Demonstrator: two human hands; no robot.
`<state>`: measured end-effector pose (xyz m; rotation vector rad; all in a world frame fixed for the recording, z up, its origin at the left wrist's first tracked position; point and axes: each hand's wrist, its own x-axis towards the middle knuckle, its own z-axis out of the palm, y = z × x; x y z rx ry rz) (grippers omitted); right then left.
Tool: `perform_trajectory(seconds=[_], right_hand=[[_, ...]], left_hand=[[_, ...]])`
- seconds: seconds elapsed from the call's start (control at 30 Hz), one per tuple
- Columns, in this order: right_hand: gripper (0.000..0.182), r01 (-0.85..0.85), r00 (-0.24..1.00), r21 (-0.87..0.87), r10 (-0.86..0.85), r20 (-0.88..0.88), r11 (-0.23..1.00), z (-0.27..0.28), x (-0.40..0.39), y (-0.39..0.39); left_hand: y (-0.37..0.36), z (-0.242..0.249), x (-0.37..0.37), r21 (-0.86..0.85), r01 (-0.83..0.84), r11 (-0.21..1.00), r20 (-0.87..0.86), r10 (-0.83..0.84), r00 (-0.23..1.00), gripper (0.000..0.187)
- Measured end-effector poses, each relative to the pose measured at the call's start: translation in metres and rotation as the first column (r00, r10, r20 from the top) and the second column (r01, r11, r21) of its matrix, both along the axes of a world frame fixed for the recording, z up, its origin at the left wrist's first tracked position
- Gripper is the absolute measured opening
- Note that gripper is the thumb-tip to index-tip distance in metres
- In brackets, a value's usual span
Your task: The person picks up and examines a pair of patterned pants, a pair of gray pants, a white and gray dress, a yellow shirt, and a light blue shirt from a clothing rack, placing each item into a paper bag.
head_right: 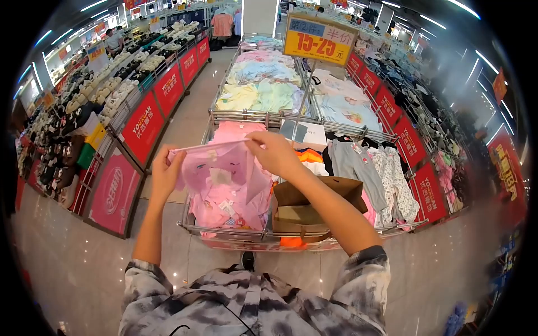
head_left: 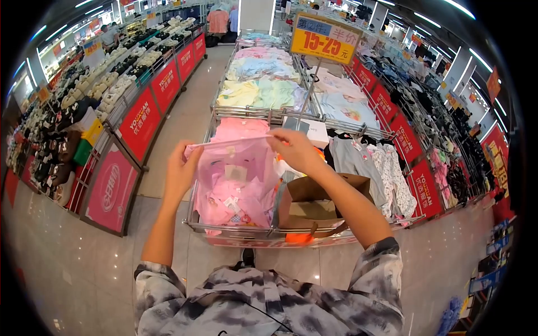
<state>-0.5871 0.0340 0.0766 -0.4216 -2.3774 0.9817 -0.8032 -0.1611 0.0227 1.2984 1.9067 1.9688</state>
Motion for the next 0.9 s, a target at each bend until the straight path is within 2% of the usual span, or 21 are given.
perform_trajectory(seconds=[0.13,0.17,0.2,0.27,0.3,0.43,0.53,0.57,0.67,0.7,0.8,0.83,0.9], right_hand=[[0.025,0.128,0.973,-0.095,-0.144,-0.183,0.987,0.002,0.005,-0.009],[0.025,0.164,0.968,-0.138,-0.186,-0.169,0.977,0.006,0.009,-0.016],[0.024,0.127,0.970,-0.225,-0.168,-0.174,0.966,0.009,0.009,-0.021],[0.021,0.029,0.952,-0.201,-0.089,-0.294,0.979,0.007,0.003,-0.028],[0.019,-0.008,0.946,-0.263,-0.078,-0.315,0.965,0.014,0.004,-0.045],[0.019,-0.023,0.920,-0.301,-0.098,-0.380,0.953,0.020,0.008,-0.088],[0.019,0.009,0.888,-0.189,-0.095,-0.450,0.982,0.020,0.006,-0.101],[0.020,0.017,0.897,-0.217,-0.110,-0.428,0.976,0.026,0.006,-0.105],[0.019,0.111,0.925,-0.051,-0.122,-0.361,0.993,0.045,0.006,-0.115],[0.019,0.112,0.941,0.056,-0.088,-0.326,0.992,0.054,0.011,-0.118],[0.019,0.045,0.979,0.031,-0.038,-0.200,0.998,0.074,0.016,-0.128],[0.026,-0.008,0.973,0.010,0.010,-0.231,1.000,0.070,0.010,-0.118],[0.032,-0.048,0.994,-0.032,0.044,-0.100,0.998,0.080,0.003,-0.118]], left_hand=[[-0.022,0.035,0.027,-0.018,-0.081,0.997,-0.160,0.078,0.984,0.016],[-0.030,0.046,0.035,-0.039,-0.102,0.994,-0.193,0.092,0.977,0.016],[-0.038,0.052,0.040,-0.034,-0.096,0.995,-0.226,0.086,0.970,0.017],[-0.060,0.063,0.050,-0.025,-0.091,0.996,-0.294,0.079,0.952,0.017],[-0.074,0.074,0.057,-0.127,-0.134,0.983,-0.267,0.097,0.959,0.018],[-0.106,0.092,0.046,-0.096,-0.168,0.981,-0.319,0.129,0.939,0.019],[-0.114,0.094,0.033,-0.094,-0.125,0.988,-0.333,0.088,0.939,0.019],[-0.117,0.095,0.031,-0.103,-0.121,0.987,-0.322,0.082,0.943,0.019],[-0.126,0.105,0.024,-0.104,-0.119,0.987,-0.382,0.071,0.921,0.013],[-0.124,0.103,0.014,-0.065,-0.118,0.991,-0.402,0.082,0.912,0.019],[-0.120,0.112,-0.014,-0.088,-0.025,0.996,-0.483,-0.021,0.875,0.020],[-0.117,0.113,-0.022,-0.089,0.025,0.996,-0.467,-0.064,0.882,0.021],[-0.114,0.118,-0.033,-0.148,0.028,0.989,-0.500,-0.099,0.861,0.023]])
